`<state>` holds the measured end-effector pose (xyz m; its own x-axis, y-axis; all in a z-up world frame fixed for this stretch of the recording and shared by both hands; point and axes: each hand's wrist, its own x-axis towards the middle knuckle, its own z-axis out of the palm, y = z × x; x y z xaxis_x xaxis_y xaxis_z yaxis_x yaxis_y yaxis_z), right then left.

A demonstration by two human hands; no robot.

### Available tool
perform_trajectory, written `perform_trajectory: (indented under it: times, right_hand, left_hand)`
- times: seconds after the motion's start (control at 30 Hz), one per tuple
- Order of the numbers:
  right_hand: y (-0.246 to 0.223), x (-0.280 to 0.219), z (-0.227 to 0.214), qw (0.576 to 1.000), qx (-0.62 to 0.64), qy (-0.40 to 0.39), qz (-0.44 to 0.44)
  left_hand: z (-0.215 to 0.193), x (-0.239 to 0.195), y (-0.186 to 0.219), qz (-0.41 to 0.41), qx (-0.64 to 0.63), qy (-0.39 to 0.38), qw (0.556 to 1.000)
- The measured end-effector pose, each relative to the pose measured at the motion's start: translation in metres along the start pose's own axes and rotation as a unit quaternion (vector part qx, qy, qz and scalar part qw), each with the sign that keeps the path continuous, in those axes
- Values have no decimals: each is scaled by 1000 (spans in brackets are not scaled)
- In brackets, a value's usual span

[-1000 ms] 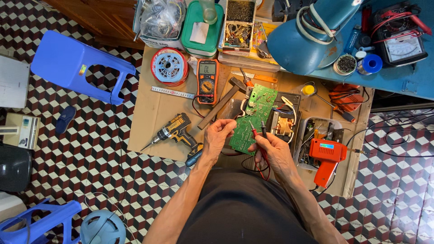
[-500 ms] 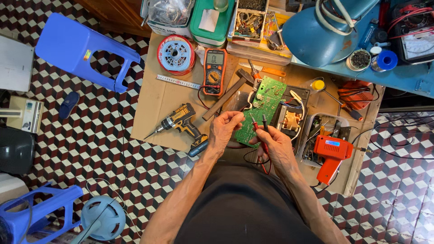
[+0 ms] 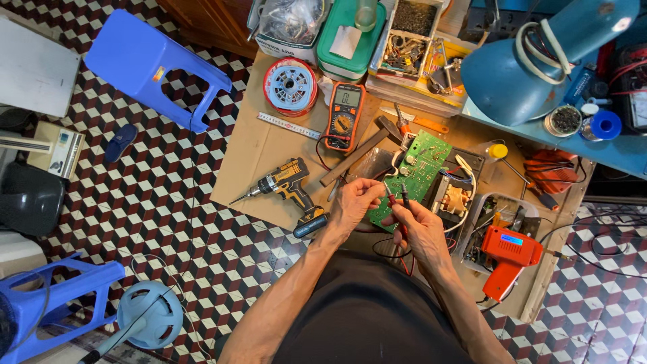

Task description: The person uses a heat gun to apply heat to a circuit board, then marks a component with a pen. They use a multimeter to test continuity and voltage across points on the board, adjusting the dial and moving probes between test points.

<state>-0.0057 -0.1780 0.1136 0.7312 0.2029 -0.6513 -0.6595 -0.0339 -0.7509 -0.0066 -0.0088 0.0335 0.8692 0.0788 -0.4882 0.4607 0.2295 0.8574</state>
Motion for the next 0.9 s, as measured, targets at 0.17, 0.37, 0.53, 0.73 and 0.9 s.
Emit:
perform_trajectory:
  times: [0.17,0.37,0.53,0.73,0.9]
  right_hand:
    - [1,-3,4,999,0,33,21]
    - [-1,-10,21,995,20,96,0]
    - [0,-2,32,989,49,132,-33]
    - [5,1,35,982,57,177,-33]
    - [5,3,30,981,47,187,-29]
  left_hand:
    - [-21,15,-13,-3,94,22,995]
    - [-61,96,-16,78,198,216,953]
    - [-76,158,-20,80,237,270,930]
    - [-77,184,-14,-30,261,260,929]
    - [-73,195,-12,-76,304,250,916]
